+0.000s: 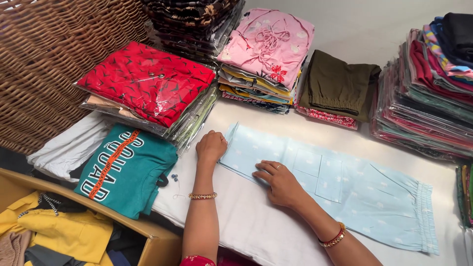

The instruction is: The person folds several pairs of shorts on a white table. They handle a patterned pair, a yellow pair, a maroon pair, and a light blue pair, folding each neatly and stacking them on the right side of the table.

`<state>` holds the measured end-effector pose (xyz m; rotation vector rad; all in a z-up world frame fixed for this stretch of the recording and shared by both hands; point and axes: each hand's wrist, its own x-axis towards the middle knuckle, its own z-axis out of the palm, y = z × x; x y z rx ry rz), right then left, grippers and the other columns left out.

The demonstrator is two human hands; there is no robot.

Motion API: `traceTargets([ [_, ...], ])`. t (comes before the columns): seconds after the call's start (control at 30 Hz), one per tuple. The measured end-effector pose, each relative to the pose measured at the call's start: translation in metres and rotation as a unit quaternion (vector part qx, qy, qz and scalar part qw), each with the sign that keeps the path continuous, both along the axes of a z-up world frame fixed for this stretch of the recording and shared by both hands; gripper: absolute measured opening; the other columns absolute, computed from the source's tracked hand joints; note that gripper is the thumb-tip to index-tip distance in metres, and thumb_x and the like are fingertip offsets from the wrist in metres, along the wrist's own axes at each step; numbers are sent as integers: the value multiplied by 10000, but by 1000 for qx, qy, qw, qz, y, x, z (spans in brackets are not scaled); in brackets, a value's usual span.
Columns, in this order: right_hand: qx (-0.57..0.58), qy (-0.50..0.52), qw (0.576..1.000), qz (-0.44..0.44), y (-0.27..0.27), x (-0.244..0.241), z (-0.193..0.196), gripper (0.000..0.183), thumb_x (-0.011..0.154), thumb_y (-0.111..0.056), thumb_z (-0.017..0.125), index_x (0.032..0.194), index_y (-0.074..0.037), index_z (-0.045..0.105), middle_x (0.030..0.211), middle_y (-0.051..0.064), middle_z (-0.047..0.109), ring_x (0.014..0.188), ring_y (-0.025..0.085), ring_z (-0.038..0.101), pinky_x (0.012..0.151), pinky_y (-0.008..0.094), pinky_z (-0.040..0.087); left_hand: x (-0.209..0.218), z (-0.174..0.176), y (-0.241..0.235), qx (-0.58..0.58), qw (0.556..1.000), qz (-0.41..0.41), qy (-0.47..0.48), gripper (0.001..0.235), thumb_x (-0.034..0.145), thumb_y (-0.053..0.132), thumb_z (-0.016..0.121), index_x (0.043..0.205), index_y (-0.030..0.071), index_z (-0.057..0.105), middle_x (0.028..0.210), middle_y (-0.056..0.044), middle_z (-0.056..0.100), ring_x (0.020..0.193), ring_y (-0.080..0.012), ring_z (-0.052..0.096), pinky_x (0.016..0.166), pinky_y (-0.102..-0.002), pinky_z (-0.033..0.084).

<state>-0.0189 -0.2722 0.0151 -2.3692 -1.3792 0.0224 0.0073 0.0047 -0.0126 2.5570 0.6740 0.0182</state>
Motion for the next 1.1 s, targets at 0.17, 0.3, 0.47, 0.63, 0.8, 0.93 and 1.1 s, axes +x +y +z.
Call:
traceTargets([
  [0.17,-11,18,999,-37,-2,4,-9,597,670,72,616,1231,-120,685,1359,45,611,1288,253,513,1042,412,423,-1,0,1,8,1000,-6,7,154,903,293,689,912,165,774,1151,-36,695,1113,-269,650,942,-487,491],
  [0.3,-27,10,999,-46,-2,3,-7,585,680,57,602,1222,-143,696,1350,37,617,1269,242,524,1010,394,446,-2,4,0,0,1000,-6,26,199,904,347,710,940,161,771,1156,-22,705,1117,-255,656,963,-486,472],
  [0.47,-68,19,997,-29,-1,-1,14,604,662,-10,615,1244,-156,690,1385,72,575,1282,280,494,1021,423,426,-15,46,-32,19,999,-25,36,539,767,477,835,1163,153,666,1258,-35,587,1225,-225,541,985,-508,426],
  [0.63,-97,28,995,-10,-3,0,18,716,607,27,603,1291,-173,672,1455,82,525,1340,293,456,1071,424,408,-7,25,-51,95,991,-91,-3,806,661,365,893,1359,169,541,1301,-57,506,1275,-252,429,982,-534,377],
  [0.8,-118,61,991,-26,-3,0,21,829,613,115,637,1386,-183,625,1489,54,493,1366,276,429,1104,382,398,-1,12,-40,112,990,-81,15,643,749,148,775,1360,205,581,1274,-39,584,1200,-224,569,1004,-535,369],
  [0.93,-17,30,997,-62,-11,9,-3,640,679,118,615,1271,-121,671,1366,45,635,1272,254,564,1030,352,488,3,3,-20,87,995,-40,14,550,791,128,739,1320,209,611,1188,-45,679,1098,-235,667,986,-503,401],
  [1.1,32,-6,993,-109,-14,12,-6,291,810,-5,671,1047,-134,781,1037,26,760,928,217,696,772,365,582,-2,11,-6,12,1000,10,-5,321,890,166,703,1200,236,662,1001,-69,778,1019,-286,715,957,-420,464],
])
